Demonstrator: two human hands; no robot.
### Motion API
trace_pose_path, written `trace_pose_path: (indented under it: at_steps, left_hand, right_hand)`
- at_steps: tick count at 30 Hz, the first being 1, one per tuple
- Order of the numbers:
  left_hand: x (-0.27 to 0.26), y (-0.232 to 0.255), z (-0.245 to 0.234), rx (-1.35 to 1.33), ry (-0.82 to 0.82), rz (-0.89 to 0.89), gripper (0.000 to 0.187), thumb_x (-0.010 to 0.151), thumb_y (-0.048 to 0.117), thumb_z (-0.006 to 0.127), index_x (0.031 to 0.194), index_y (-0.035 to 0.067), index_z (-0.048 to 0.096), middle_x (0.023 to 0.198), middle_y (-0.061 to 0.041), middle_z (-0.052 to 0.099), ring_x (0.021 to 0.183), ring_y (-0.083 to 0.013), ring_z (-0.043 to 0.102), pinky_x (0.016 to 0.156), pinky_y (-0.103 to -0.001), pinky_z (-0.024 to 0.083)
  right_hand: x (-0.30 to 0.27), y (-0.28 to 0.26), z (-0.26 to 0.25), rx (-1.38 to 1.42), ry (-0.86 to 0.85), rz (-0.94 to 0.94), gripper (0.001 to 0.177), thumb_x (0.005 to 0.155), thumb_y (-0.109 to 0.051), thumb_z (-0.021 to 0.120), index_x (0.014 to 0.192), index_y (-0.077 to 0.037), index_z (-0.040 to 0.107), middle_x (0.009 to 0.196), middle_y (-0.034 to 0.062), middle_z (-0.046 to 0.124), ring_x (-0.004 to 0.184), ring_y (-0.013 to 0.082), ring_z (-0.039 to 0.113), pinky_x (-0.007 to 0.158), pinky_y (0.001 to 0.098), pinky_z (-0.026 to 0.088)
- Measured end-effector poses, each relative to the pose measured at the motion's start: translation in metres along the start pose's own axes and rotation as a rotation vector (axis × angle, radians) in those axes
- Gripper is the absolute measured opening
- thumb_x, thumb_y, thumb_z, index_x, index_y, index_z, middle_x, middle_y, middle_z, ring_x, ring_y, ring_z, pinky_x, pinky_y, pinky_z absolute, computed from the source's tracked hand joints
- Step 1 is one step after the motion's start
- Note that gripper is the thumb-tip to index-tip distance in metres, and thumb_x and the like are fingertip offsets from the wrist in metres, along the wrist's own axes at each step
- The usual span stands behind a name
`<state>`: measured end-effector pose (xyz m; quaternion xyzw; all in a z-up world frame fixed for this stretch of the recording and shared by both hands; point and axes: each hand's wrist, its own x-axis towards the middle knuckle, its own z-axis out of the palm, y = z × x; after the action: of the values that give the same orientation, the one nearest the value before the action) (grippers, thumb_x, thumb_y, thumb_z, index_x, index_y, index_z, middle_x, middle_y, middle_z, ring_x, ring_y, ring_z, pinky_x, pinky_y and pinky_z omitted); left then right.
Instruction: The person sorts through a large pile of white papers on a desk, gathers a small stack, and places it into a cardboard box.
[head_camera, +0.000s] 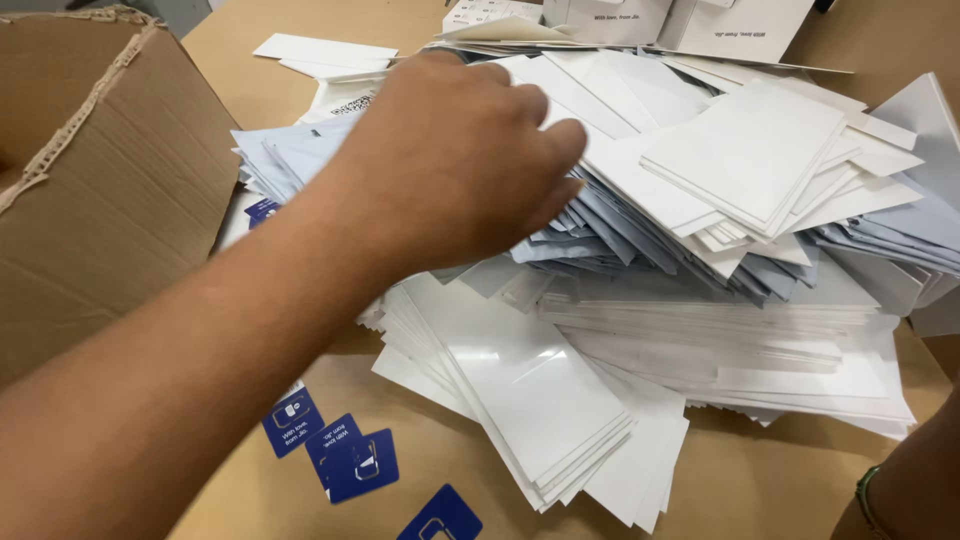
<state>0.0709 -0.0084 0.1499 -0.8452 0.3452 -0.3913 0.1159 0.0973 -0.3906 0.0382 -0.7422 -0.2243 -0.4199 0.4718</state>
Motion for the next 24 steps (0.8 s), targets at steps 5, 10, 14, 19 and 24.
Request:
trace_pose_path:
  at_steps: [5,10,14,19,24]
  left_hand:
    - [0.054,0.028,0.057,-0.204,0.017,-0.148,0.028,0.096,0.041,0.069,0.087,0.014,0.071,0.082,-0.008,0.072,0.081,-0.0287,0.069,0.068,-0.047,0.053]
    - [0.115,0.069,0.093,-0.452,-0.153,-0.494,0.06,0.084,0.069,0.058,0.11,0.016,0.069,0.099,-0.009,0.072,0.101,-0.0294,0.065,0.083,-0.049,0.05]
    - [0.134,0.088,0.101,-0.547,-0.449,-0.536,0.091,0.073,0.085,0.053,0.13,0.015,0.059,0.118,-0.013,0.067,0.118,-0.031,0.057,0.096,-0.05,0.044]
    - [0.134,0.088,0.109,-0.535,-0.574,-0.501,0.092,0.076,0.084,0.054,0.135,0.014,0.058,0.13,-0.015,0.063,0.132,-0.0334,0.049,0.106,-0.051,0.037]
    - [0.121,0.074,0.103,-0.573,-0.587,-0.486,0.087,0.078,0.077,0.061,0.139,0.015,0.058,0.137,-0.023,0.057,0.136,-0.0407,0.044,0.108,-0.053,0.037]
  right_hand:
    - [0.018,0.037,0.015,-0.1,0.02,0.0,0.046,0.112,-0.046,0.053,0.126,-0.003,0.061,0.123,0.0107,0.067,0.115,0.0235,0.065,0.102,0.0363,0.053]
    - [0.043,0.04,0.046,-0.082,-0.025,-0.011,0.052,0.116,-0.05,0.049,0.13,-0.001,0.059,0.129,0.0117,0.065,0.123,0.0247,0.062,0.109,0.037,0.05]
    - [0.052,0.024,0.06,0.074,-0.092,0.155,0.064,0.114,-0.06,0.044,0.139,-0.002,0.054,0.141,0.0129,0.058,0.135,0.0287,0.055,0.115,0.0406,0.046]
    - [0.05,0.016,0.059,0.287,-0.122,0.3,0.081,0.103,-0.071,0.044,0.143,-0.001,0.044,0.15,0.0186,0.044,0.14,0.0355,0.045,0.118,0.0462,0.039]
    - [0.047,-0.004,0.04,0.682,-0.095,0.531,0.075,0.105,-0.058,0.05,0.147,0.004,0.04,0.157,0.0318,0.033,0.148,0.0431,0.04,0.128,0.0549,0.036]
